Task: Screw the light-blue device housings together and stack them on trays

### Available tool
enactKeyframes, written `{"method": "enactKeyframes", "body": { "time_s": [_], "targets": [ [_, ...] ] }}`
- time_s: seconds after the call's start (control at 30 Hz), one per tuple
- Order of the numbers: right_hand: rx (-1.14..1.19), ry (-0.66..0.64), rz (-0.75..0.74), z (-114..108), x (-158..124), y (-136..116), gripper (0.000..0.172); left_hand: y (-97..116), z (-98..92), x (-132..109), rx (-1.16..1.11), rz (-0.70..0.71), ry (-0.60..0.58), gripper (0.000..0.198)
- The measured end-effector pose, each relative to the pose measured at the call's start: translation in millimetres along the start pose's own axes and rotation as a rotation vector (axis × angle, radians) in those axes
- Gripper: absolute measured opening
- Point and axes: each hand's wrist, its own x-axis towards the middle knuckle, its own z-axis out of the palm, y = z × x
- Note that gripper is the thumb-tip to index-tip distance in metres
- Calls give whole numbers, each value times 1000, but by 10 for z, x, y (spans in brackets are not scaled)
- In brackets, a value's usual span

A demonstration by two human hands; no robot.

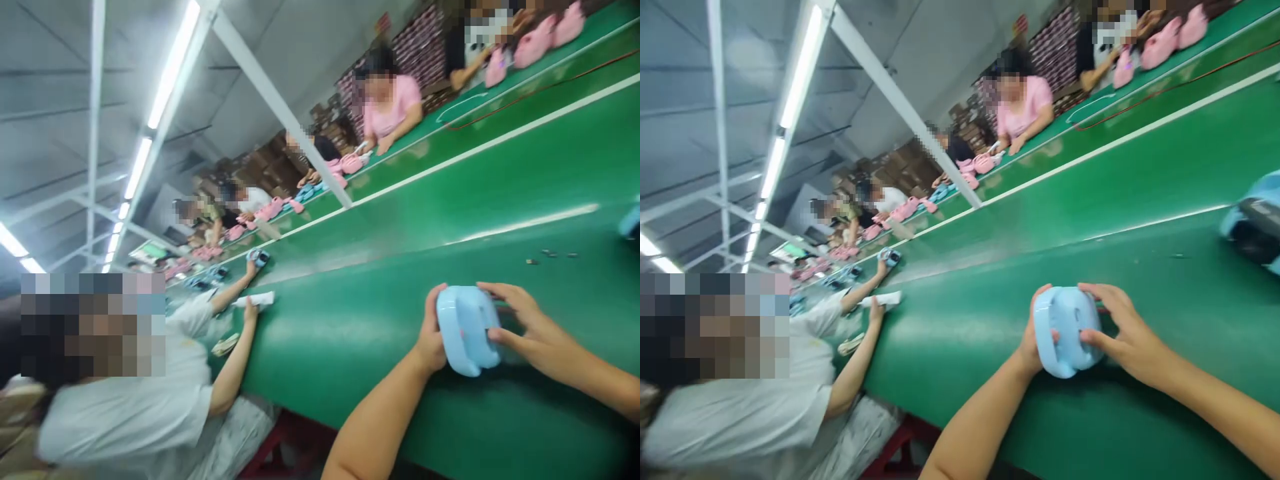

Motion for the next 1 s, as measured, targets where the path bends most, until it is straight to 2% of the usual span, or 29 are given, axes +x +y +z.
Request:
{"method": "enactKeyframes", "body": {
  "time_s": [0.1,0.2,0.33,0.53,0.77,1.0],
  "targets": [
    [-84,-33,-47,13,-50,79,60,-15,-8,3,-12,33,-60,91],
    [-33,-77,62,12,-76,107,63,-45,-28,7,-35,26,-73,90],
    [185,-149,192,29,-64,139,71,-36,-41,9,22,-5,-59,94],
    [256,-73,296,92,-94,189,76,9,-40,-15,103,-39,-78,98],
    [500,-141,425,51,-101,273,79,-23,-63,14,67,-65,-68,98],
    [525,-119,439,38,-97,180,78,21,-34,-6,72,-60,-65,97]
  ]
}}
